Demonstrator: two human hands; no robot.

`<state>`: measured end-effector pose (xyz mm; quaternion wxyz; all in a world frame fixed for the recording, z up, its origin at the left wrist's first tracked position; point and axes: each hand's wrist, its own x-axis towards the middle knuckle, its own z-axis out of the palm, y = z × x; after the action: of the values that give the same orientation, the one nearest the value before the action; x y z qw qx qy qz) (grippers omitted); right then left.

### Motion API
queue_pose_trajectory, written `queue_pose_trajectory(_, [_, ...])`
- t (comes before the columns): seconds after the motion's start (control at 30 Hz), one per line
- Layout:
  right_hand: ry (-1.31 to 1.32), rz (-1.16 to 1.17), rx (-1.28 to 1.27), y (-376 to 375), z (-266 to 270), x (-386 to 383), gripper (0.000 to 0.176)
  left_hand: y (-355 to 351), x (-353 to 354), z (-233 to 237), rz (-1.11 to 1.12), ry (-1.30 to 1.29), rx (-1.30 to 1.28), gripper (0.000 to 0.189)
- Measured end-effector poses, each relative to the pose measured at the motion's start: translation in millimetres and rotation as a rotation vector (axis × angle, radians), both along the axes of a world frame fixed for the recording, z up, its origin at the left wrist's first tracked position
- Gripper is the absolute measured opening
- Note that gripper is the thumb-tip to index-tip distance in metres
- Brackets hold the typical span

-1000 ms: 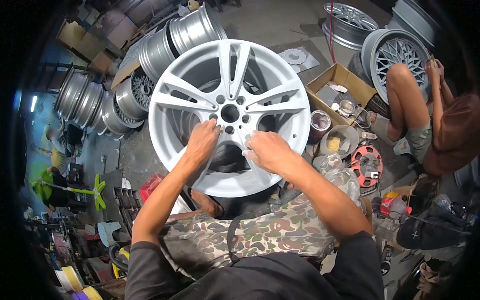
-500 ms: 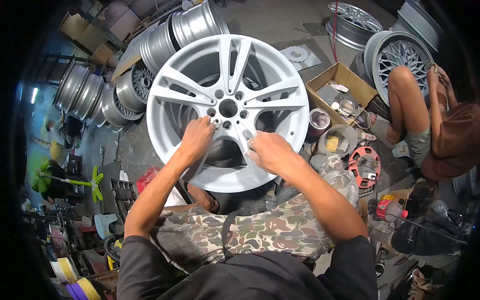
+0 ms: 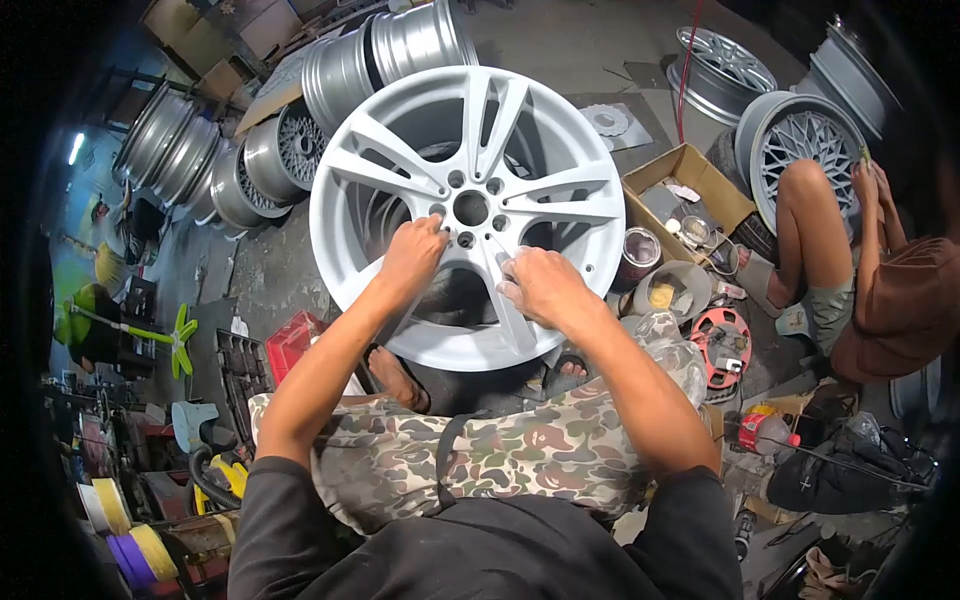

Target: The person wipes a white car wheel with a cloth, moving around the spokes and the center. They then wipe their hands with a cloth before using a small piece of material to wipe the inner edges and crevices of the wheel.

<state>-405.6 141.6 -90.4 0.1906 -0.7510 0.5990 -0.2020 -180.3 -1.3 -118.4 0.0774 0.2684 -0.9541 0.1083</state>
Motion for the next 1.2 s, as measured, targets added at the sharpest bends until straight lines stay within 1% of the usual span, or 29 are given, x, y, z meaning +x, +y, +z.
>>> queue_pose_trajectory(0.07, [-0.001,0.021,-0.01,-5,-9,1,0.029,-11,-11,-20,0.047,0.072,-0.038,0.004])
queue_pose_trajectory(0.1, [0.015,0.025,-0.015,-6,-8,0,0.029,-14,-13,-17,0.051,0.088,-0.043,0.004])
queue_pose_trajectory(0.17, [0.044,0.017,0.084,-7,-6,0,0.03,-20,-9,-10,0.063,-0.01,0.109,0.01])
queue_pose_trajectory(0.2, [0.047,0.015,0.08,-8,-2,-4,0.03,-24,-9,7,0.062,-0.007,0.104,0.01])
queue_pose_trajectory(0.27, [-0.021,-0.003,0.089,-6,1,-8,0.03,-26,-6,51,0.104,-0.24,0.487,0.014])
queue_pose_trajectory(0.3, [-0.012,-0.022,0.002,-4,1,-9,0.029,-34,-5,57,0.081,-0.22,0.441,0.017])
queue_pose_trajectory(0.33, [-0.012,-0.015,-0.001,-5,3,-11,0.029,-30,-11,74,0.17,-0.166,0.416,0.019])
queue_pose_trajectory(0.4, [-0.007,-0.048,-0.033,-5,11,-14,0.028,-36,-13,86,0.122,-0.003,0.429,0.021])
queue_pose_trajectory(0.43, [-0.002,-0.064,-0.013,-5,18,-14,0.028,-35,-14,89,0.12,0.002,0.424,0.021])
queue_pose_trajectory(0.47, [0.003,-0.073,-0.023,-8,13,-13,0.028,-33,-18,93,0.116,0.011,0.384,0.022])
queue_pose_trajectory(0.5, [-0.03,-0.077,-0.072,-13,3,-15,0.027,-32,-27,98,0.098,0.02,0.337,0.023])
queue_pose_trajectory(0.53, [-0.057,-0.095,-0.125,-14,5,-18,0.026,-28,-33,99,0.091,0.011,0.323,0.024])
queue_pose_trajectory(0.57, [-0.079,-0.119,-0.176,-14,6,-19,0.024,-24,-41,100,0.084,-0.007,0.365,0.024])
queue_pose_trajectory(0.6, [-0.128,-0.107,-0.434,-19,-6,-22,0.027,-17,-51,105,0.076,-0.026,0.408,0.024])
queue_pose_trajectory(0.67, [-0.256,-0.26,-0.322,-12,26,-16,0.03,-9,-66,112,-0.023,0.069,0.552,0.023])
queue_pose_trajectory(0.73, [-0.363,-0.336,-0.318,-10,41,-19,0.031,0,-81,127,-0.041,0.069,0.678,0.027])
queue_pose_trajectory(0.77, [-0.347,-0.325,-0.397,-12,39,-24,0.028,2,-85,127,-0.08,0.136,0.693,0.024])
queue_pose_trajectory(0.8, [-0.342,-0.328,-0.399,-10,40,-27,0.028,3,-87,126,-0.117,0.202,0.709,0.022])
queue_pose_trajectory(0.87, [-0.394,-0.27,-0.27,-7,41,-31,0.024,3,-90,125,-0.126,0.21,0.721,0.023])
queue_pose_trajectory(0.93, [-0.395,-0.268,-0.246,-7,41,-30,0.021,4,-90,123,-0.132,0.215,0.734,0.024])
queue_pose_trajectory(1.0, [-0.329,-0.272,-0.291,-8,36,-28,0.021,7,-89,122,-0.151,0.276,0.683,0.024])
queue_pose_trajectory(1.13, [-0.377,-0.272,-0.313,-8,39,-26,0.023,11,-83,133,-0.149,0.309,0.688,0.023])
queue_pose_trajectory(1.2, [-0.461,-0.351,-0.452,-11,35,-24,0.025,8,-73,142,-0.13,0.298,0.724,0.026])
